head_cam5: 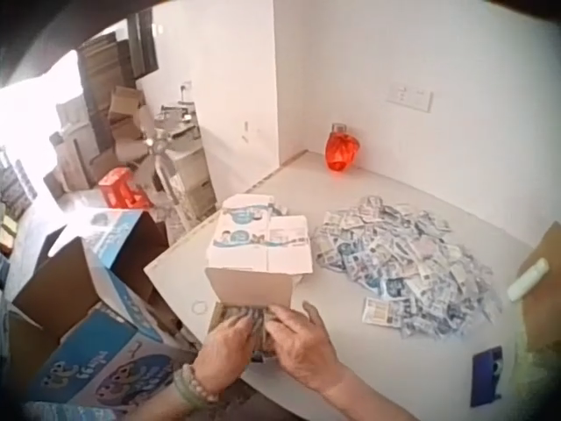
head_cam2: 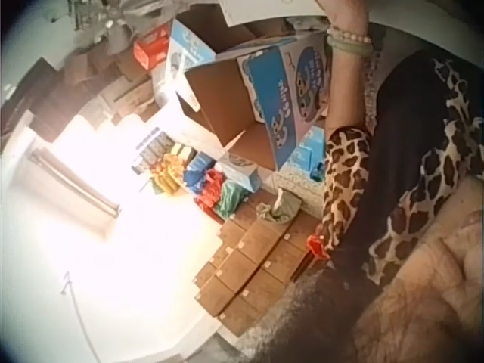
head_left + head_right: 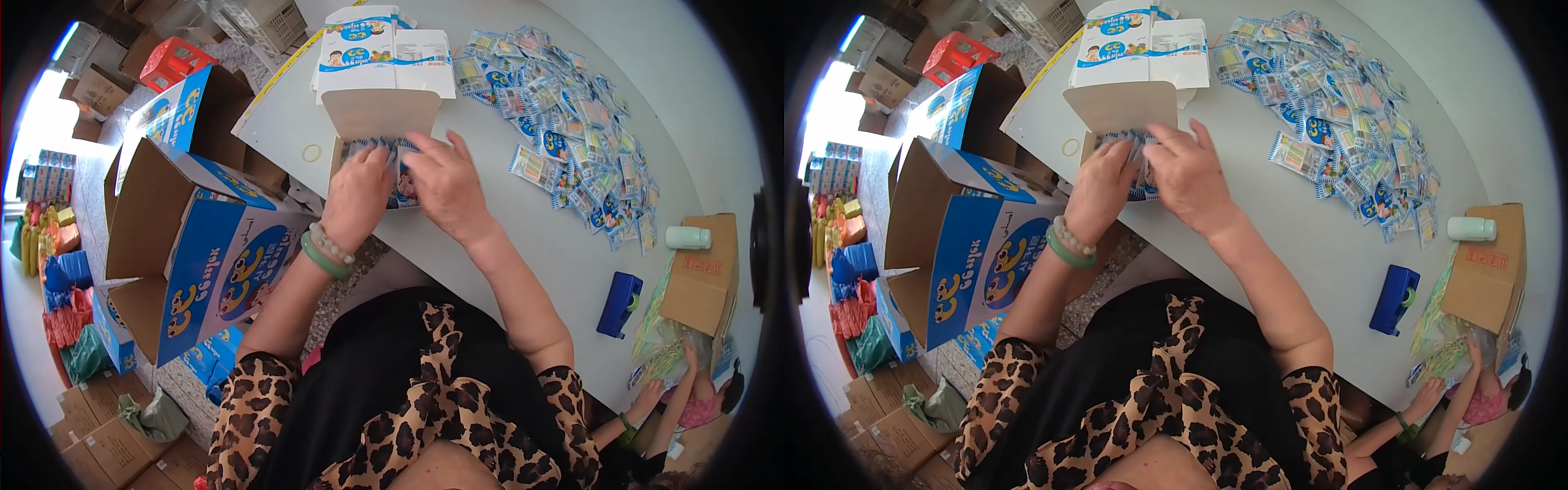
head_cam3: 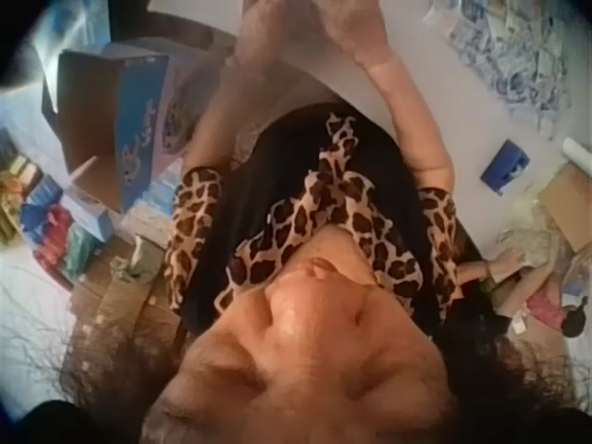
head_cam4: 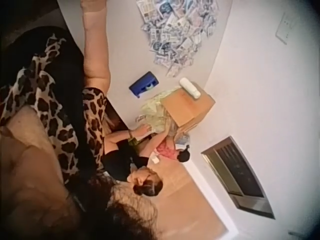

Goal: Assemble small cardboard boxes and pack them with multiple pouches.

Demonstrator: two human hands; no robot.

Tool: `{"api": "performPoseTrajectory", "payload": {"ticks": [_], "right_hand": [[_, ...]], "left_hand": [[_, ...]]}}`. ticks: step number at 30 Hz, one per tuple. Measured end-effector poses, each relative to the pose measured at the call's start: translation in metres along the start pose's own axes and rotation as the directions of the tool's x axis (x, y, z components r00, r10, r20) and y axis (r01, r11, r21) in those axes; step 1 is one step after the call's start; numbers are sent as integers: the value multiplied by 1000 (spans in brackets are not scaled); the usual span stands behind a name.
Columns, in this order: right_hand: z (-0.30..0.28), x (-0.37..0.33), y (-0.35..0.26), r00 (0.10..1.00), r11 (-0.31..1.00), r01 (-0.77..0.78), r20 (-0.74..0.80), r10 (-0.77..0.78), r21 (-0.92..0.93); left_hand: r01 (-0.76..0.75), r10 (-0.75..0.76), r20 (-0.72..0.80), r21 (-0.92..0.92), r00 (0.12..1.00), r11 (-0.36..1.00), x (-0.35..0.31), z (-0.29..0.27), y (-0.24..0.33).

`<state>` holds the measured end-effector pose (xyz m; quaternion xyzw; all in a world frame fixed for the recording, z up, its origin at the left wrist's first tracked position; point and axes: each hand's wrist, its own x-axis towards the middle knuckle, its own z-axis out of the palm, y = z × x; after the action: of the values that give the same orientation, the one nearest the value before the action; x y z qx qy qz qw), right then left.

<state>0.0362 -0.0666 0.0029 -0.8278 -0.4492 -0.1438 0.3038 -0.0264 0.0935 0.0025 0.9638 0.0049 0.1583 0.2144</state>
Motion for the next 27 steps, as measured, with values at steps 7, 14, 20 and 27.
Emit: {"api": "performPoseTrajectory", "payload": {"ticks": [7,14,20,27], "right_hand": [[-8,-41,8,887,882,-401,-135,441,247],[-8,-55,3,890,875,-404,-103,443,268],[-5,-72,8,890,877,-428,-70,451,219],[-4,-95,16,885,881,-451,-54,462,140]], "left_hand": [[54,-68,183,82,981,995,5,7,3],[-84,89,-45,100,995,991,9,-4,22],[-157,145,99,130,984,979,20,21,21],[-470,419,252,198,873,860,29,34,16]]}}
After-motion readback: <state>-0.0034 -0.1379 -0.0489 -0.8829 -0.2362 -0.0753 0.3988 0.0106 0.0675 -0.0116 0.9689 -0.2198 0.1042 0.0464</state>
